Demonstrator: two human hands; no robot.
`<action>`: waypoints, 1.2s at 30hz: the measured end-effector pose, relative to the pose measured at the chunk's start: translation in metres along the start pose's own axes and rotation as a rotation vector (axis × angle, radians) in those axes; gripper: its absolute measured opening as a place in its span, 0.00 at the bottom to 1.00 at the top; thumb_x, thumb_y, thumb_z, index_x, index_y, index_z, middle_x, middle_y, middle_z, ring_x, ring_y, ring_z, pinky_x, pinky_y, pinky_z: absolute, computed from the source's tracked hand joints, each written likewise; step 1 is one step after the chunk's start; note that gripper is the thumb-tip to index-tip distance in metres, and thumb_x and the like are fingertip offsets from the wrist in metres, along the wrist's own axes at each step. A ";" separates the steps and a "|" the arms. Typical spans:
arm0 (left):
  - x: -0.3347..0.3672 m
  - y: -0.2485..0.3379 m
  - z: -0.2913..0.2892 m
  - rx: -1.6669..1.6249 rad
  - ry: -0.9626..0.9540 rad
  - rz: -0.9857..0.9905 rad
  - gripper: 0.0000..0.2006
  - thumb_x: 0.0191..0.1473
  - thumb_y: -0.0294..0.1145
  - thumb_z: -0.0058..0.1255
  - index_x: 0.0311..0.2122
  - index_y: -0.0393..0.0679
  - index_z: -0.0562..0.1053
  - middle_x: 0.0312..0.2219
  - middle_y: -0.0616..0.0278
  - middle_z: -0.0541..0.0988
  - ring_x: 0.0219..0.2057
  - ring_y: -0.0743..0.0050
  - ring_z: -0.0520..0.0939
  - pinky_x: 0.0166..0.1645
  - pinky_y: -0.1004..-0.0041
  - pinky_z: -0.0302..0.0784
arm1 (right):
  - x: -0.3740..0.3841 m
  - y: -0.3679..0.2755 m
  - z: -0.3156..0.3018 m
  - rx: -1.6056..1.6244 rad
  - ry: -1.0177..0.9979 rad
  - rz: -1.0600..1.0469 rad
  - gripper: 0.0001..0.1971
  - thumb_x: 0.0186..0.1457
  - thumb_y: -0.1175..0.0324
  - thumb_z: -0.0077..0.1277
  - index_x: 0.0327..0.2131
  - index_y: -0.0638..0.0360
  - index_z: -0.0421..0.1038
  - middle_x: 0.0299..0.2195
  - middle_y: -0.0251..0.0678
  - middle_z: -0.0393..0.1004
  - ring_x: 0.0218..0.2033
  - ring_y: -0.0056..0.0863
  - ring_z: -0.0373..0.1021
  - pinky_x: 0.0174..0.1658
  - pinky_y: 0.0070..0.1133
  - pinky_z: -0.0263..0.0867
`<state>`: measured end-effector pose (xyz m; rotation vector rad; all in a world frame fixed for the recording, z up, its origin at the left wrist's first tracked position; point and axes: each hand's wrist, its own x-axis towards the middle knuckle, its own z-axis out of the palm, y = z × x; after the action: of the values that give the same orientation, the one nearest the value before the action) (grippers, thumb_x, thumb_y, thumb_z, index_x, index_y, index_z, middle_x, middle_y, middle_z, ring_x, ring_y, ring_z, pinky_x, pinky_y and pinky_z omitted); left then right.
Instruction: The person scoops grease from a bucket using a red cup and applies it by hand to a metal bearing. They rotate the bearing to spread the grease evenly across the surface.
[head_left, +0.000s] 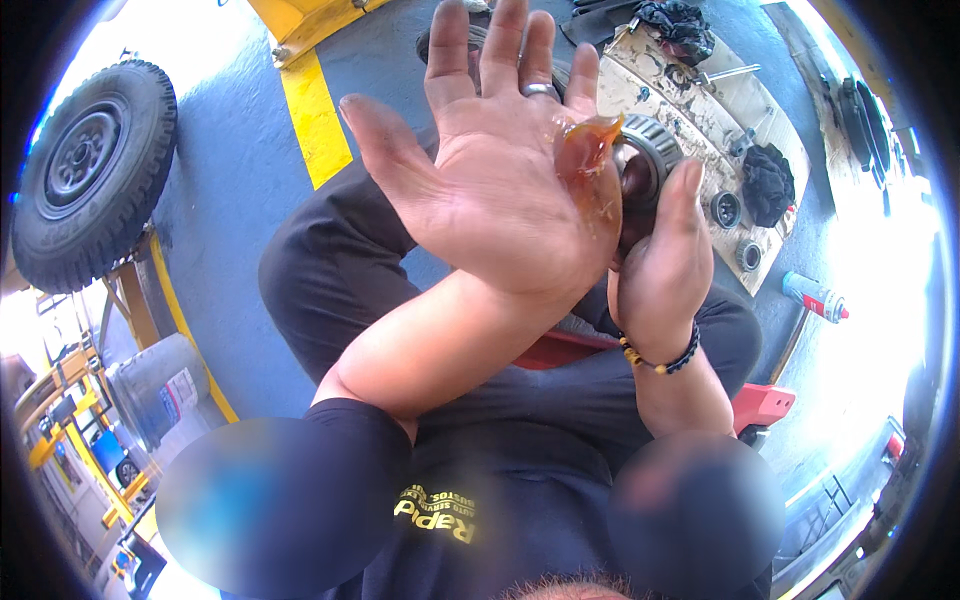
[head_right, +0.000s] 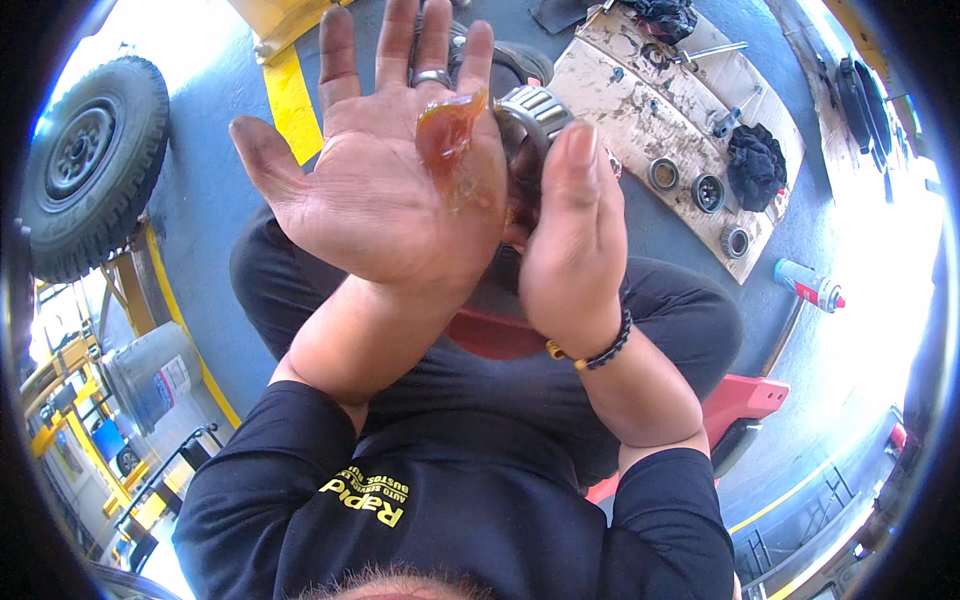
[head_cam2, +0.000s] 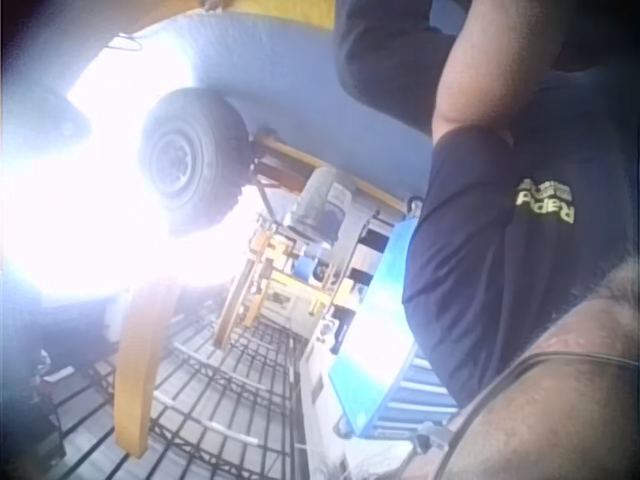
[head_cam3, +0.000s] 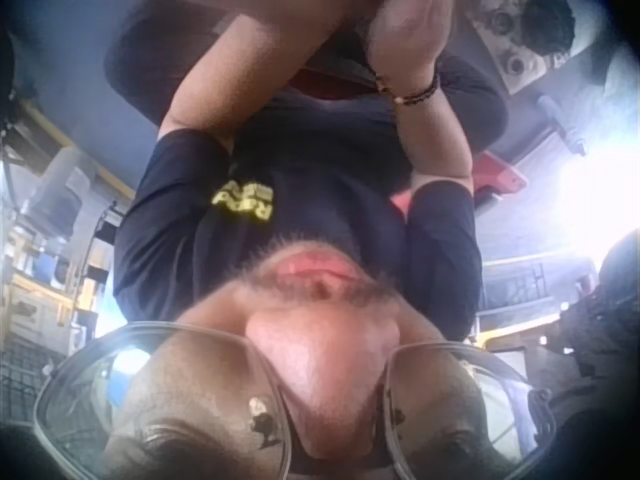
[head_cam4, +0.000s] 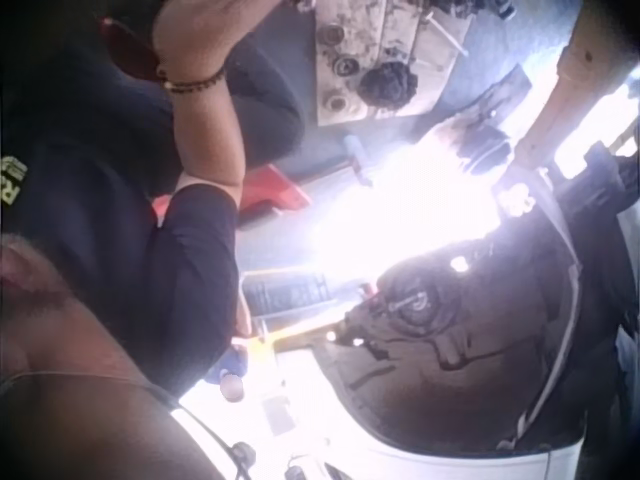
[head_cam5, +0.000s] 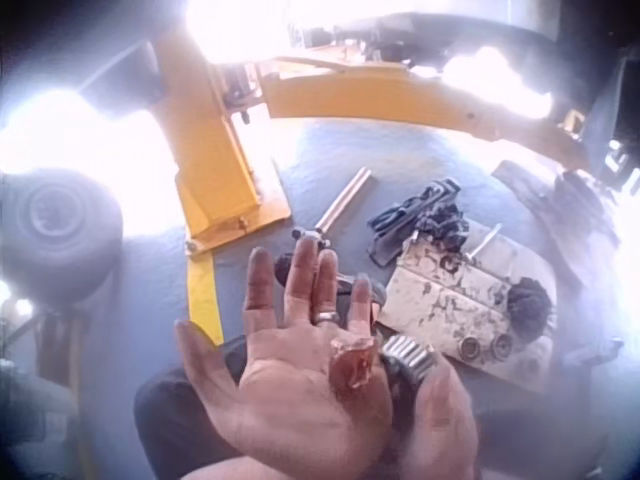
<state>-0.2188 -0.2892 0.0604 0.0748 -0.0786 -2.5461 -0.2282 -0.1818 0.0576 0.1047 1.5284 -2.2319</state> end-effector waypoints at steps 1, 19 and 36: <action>0.000 0.000 0.000 0.002 -0.007 0.005 0.38 0.57 0.68 0.41 0.55 0.40 0.62 0.54 0.45 0.63 0.62 0.50 0.60 0.69 0.45 0.49 | -0.005 0.006 -0.005 -0.087 -0.027 -0.073 0.23 0.71 0.47 0.36 0.41 0.59 0.68 0.29 0.26 0.70 0.21 0.19 0.60 0.24 0.15 0.57; 0.013 0.007 -0.009 -0.029 -0.001 -0.007 0.39 0.58 0.69 0.40 0.56 0.40 0.62 0.57 0.43 0.62 0.63 0.48 0.59 0.69 0.43 0.50 | -0.008 0.006 -0.027 -0.407 -0.201 -0.255 0.31 0.68 0.41 0.37 0.45 0.65 0.70 0.26 0.30 0.73 0.23 0.15 0.66 0.26 0.15 0.61; 0.004 0.001 -0.005 -0.018 -0.026 -0.016 0.39 0.58 0.71 0.36 0.57 0.42 0.61 0.57 0.43 0.62 0.61 0.47 0.60 0.68 0.45 0.53 | 0.014 0.012 -0.037 -0.066 -0.327 -0.385 0.23 0.68 0.51 0.46 0.42 0.69 0.72 0.47 0.38 0.66 0.42 0.21 0.66 0.45 0.19 0.63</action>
<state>-0.2212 -0.2926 0.0557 0.0352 -0.0654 -2.5637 -0.2423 -0.1559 0.0283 -0.5917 1.5329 -2.3277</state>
